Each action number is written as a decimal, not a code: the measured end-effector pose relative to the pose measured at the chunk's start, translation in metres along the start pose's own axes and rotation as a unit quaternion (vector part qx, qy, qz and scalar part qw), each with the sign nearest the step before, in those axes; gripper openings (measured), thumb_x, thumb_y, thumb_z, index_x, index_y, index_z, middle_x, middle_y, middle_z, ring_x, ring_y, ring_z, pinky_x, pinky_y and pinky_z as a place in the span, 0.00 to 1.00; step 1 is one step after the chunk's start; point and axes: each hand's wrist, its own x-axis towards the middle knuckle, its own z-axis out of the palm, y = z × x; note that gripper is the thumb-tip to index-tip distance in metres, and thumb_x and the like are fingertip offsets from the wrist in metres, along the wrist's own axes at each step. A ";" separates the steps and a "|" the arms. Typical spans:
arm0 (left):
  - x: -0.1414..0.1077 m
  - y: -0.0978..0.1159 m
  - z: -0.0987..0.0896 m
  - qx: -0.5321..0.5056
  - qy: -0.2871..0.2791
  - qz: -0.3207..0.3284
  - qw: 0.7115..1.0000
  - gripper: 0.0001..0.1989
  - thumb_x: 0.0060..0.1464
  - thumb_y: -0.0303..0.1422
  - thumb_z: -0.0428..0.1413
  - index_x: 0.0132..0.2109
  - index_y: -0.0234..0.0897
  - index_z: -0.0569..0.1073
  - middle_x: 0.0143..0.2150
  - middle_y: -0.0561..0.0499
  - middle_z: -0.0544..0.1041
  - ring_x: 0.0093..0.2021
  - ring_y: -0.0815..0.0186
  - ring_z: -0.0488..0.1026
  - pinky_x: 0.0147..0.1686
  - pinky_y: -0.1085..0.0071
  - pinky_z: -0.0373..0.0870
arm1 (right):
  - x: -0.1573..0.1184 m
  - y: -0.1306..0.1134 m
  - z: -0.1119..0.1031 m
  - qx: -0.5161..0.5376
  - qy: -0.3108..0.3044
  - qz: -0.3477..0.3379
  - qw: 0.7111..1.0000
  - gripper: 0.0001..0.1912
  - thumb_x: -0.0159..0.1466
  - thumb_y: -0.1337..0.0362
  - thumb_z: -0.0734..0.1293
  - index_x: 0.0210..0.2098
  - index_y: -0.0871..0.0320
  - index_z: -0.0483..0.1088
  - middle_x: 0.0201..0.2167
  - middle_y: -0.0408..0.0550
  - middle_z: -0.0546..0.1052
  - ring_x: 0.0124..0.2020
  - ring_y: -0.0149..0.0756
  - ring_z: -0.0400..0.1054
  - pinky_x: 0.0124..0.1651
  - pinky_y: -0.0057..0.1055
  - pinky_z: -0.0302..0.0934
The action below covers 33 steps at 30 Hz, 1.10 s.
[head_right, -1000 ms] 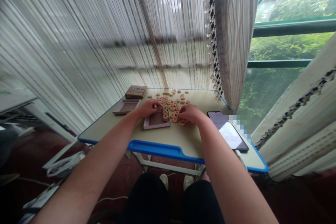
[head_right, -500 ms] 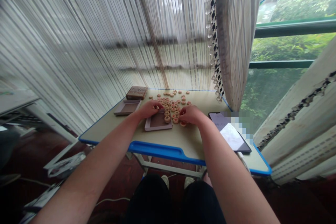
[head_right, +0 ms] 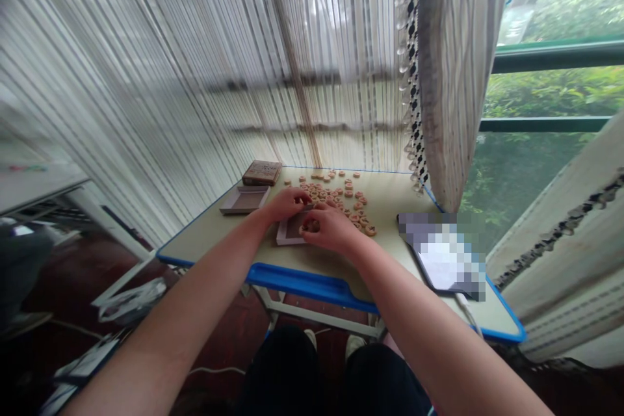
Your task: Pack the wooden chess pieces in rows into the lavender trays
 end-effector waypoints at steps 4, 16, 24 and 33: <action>-0.001 0.001 -0.001 0.002 -0.006 0.003 1.000 0.13 0.44 0.25 0.49 0.37 0.37 0.75 0.34 0.54 0.77 0.33 0.71 0.70 0.34 0.77 0.66 | 0.000 0.002 -0.002 -0.012 -0.008 0.008 1.000 0.11 0.54 0.54 0.66 0.32 0.52 0.74 0.40 0.48 0.69 0.46 0.42 0.59 0.49 0.39 0.53; -0.001 0.005 -0.003 0.016 -0.004 -0.014 1.000 0.13 0.45 0.27 0.50 0.38 0.37 0.76 0.36 0.53 0.77 0.34 0.70 0.71 0.36 0.75 0.67 | -0.002 -0.015 -0.004 -0.003 -0.060 -0.114 0.992 0.10 0.56 0.62 0.63 0.35 0.56 0.74 0.34 0.48 0.75 0.39 0.37 0.64 0.50 0.37 0.52; 0.001 0.000 -0.003 0.034 -0.015 0.013 0.999 0.16 0.44 0.24 0.48 0.37 0.40 0.77 0.35 0.53 0.78 0.36 0.68 0.71 0.40 0.73 0.66 | -0.003 -0.017 -0.012 -0.013 -0.081 -0.106 0.991 0.12 0.55 0.62 0.64 0.36 0.57 0.73 0.34 0.48 0.75 0.41 0.40 0.63 0.49 0.37 0.53; 0.001 0.000 -0.003 0.045 -0.014 0.003 0.999 0.16 0.45 0.24 0.48 0.38 0.39 0.77 0.36 0.53 0.78 0.37 0.68 0.72 0.40 0.74 0.66 | -0.004 -0.014 -0.013 -0.020 -0.092 -0.103 0.990 0.11 0.54 0.62 0.64 0.35 0.57 0.74 0.32 0.47 0.76 0.41 0.40 0.63 0.48 0.36 0.53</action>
